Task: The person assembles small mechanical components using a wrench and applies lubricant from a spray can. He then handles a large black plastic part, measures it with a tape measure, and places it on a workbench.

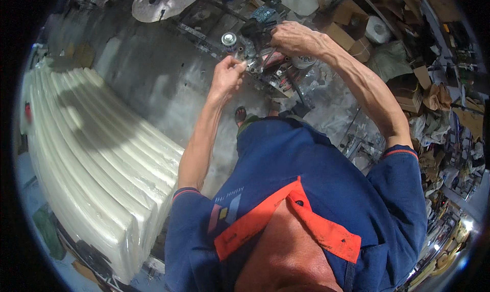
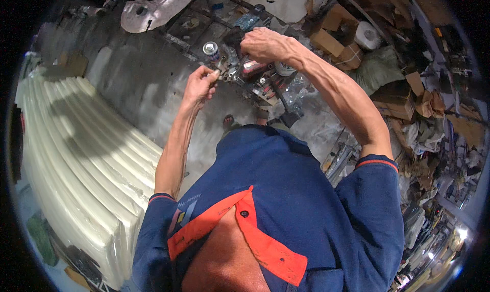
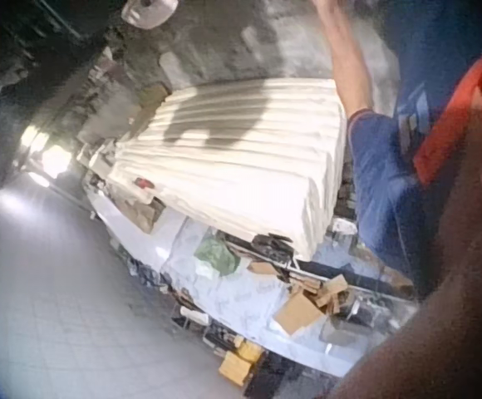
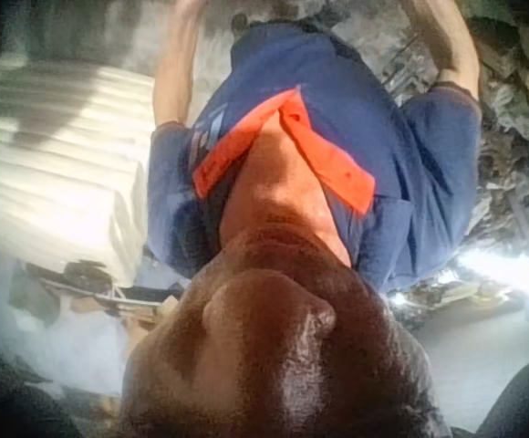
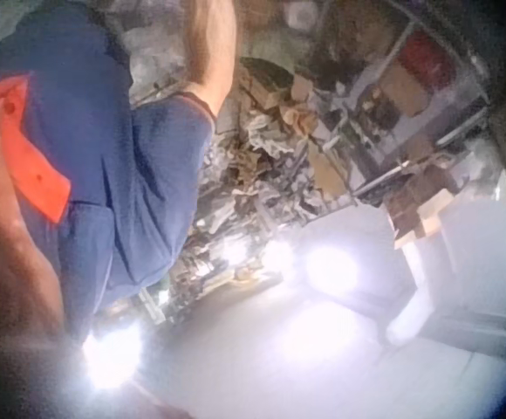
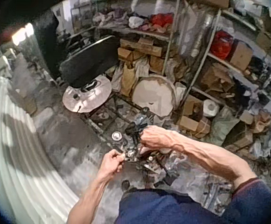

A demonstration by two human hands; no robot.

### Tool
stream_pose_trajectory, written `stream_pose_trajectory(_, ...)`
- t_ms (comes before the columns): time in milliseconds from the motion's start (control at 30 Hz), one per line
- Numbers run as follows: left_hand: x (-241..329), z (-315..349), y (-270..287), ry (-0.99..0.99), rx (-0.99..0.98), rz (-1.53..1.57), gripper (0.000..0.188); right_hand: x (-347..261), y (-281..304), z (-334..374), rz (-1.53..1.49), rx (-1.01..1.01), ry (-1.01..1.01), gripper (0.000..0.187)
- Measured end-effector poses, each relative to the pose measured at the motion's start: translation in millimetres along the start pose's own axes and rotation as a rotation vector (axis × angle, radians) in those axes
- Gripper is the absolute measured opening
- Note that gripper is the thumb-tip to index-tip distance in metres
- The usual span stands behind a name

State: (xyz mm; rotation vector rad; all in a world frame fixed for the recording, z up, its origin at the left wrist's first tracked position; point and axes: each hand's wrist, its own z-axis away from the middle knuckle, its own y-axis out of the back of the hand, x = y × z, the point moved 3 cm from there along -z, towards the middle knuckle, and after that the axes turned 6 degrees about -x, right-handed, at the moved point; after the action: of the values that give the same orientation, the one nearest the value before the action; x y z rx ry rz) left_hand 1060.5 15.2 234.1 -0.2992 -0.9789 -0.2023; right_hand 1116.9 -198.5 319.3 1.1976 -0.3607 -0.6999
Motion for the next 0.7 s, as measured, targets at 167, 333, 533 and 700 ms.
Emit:
stream_pose_trajectory(167, -22.3, -28.0, 16.5, -0.149, 0.292, 0.342, 0.018, -48.0, -4.8, -4.2, -0.042, 0.036, -0.221, 0.016)
stream_pose_trajectory(333, -26.1, -49.1, 23.1, -0.184, 0.387, 0.768, 0.020, -102.1, -60.6, -15.4, -0.716, 0.297, -0.522, 0.016)
stream_pose_trajectory(533, -5.1, -36.7, 16.4, -0.044, -0.188, 0.994, 0.013, -85.6, -122.9, -24.9, -1.728, 0.260, -0.277, 0.018)
stream_pose_trajectory(700, 15.6, 7.6, -14.6, -0.010, -0.273, 0.613, 0.011, 1.3, -102.4, -6.5, -0.669, 0.333, -0.146, 0.019)
